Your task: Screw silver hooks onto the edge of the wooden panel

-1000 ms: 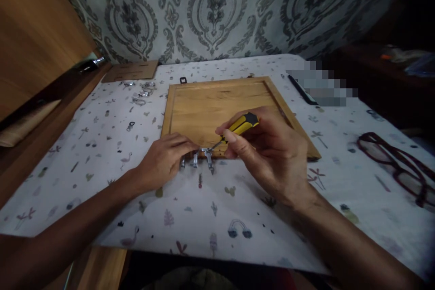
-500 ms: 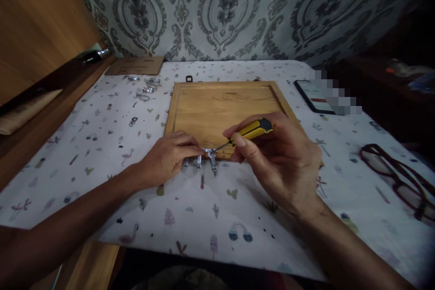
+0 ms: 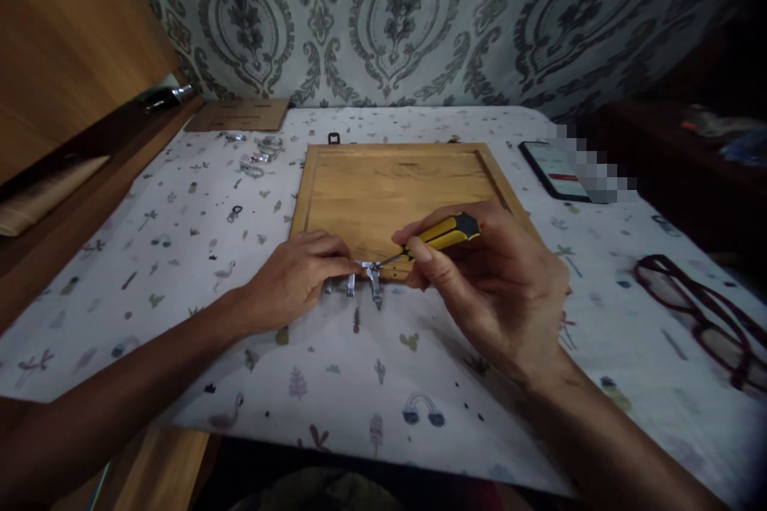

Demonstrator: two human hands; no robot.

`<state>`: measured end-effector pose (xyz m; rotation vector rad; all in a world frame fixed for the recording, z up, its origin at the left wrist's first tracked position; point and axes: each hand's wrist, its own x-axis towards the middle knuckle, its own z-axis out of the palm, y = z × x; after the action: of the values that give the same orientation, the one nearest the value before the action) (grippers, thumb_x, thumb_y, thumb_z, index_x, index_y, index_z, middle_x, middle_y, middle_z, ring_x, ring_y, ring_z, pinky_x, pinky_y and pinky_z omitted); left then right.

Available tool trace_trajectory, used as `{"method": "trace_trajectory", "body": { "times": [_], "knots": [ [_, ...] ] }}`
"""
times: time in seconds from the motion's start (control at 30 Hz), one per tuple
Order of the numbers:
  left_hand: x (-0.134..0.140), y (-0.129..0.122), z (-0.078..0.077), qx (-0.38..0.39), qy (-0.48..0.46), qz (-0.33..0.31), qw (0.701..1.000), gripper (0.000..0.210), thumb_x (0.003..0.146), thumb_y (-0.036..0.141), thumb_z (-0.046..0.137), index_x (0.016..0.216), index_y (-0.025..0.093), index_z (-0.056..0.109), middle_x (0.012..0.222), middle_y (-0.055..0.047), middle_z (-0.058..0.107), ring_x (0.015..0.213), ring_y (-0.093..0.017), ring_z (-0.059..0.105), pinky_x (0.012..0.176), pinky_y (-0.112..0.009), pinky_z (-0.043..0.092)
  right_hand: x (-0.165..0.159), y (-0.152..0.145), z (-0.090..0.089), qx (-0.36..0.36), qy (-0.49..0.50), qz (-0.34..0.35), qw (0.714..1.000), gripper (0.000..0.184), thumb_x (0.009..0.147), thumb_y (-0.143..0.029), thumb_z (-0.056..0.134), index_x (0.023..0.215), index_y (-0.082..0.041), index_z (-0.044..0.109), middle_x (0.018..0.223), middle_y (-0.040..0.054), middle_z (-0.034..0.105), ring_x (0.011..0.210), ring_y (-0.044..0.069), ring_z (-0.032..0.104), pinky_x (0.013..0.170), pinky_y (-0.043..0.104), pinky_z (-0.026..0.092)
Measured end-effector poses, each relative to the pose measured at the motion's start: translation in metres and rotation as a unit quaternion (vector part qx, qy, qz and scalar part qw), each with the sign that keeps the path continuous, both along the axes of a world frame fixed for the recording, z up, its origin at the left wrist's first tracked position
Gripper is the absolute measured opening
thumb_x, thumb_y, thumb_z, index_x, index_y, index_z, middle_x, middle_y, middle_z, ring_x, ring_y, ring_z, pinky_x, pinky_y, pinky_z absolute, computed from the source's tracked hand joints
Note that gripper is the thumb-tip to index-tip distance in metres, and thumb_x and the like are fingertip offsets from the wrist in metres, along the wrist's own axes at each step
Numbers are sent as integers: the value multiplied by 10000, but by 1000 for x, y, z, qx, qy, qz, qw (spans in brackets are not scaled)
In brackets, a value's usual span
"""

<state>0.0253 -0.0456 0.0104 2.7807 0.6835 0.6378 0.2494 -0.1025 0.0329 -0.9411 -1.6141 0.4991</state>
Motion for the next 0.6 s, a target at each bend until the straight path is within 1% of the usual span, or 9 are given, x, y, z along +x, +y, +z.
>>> {"method": "trace_trajectory", "body": {
  "times": [0.13,0.27,0.43,0.5,0.6],
  "knots": [
    [1,-1,0,10,-2,4,1000,467,901,-38,391,1133,195,722,1018,-62,714,939,-185,659,812,-328,544,0,-1,1,2,-4,-8,1000,89,920,-181,692,945,-228,621,851,-27,705,543,80,641,523,228,552],
    [1,-3,0,16,4,11,1000,431,924,-20,410,1136,196,717,1015,-59,714,939,-185,653,812,-326,542,-2,-3,2,-8,-15,-14,1000,76,921,-197,693,944,-224,626,877,-16,720,545,88,651,525,238,564],
    [1,-3,-2,21,1,12,1000,412,917,-13,435,1135,194,717,1011,-59,715,933,-199,657,805,-346,545,-3,-3,3,5,-23,-15,1000,88,920,-174,687,954,-226,625,867,-28,715,546,74,655,537,215,566],
    [0,-2,-2,13,-4,12,1000,431,901,-26,430,1127,201,718,1013,-56,719,942,-191,662,814,-341,548,-2,-3,3,9,-20,-15,1000,91,923,-167,682,950,-230,622,864,-34,710,548,64,653,536,198,561],
    [-2,0,-4,-23,-45,15,999,455,877,-44,400,1104,191,717,1015,-52,733,941,-167,680,816,-315,563,-2,-3,2,0,-15,-17,1000,77,927,-191,688,937,-232,624,875,-29,716,552,65,655,538,196,566]
  ]
}}
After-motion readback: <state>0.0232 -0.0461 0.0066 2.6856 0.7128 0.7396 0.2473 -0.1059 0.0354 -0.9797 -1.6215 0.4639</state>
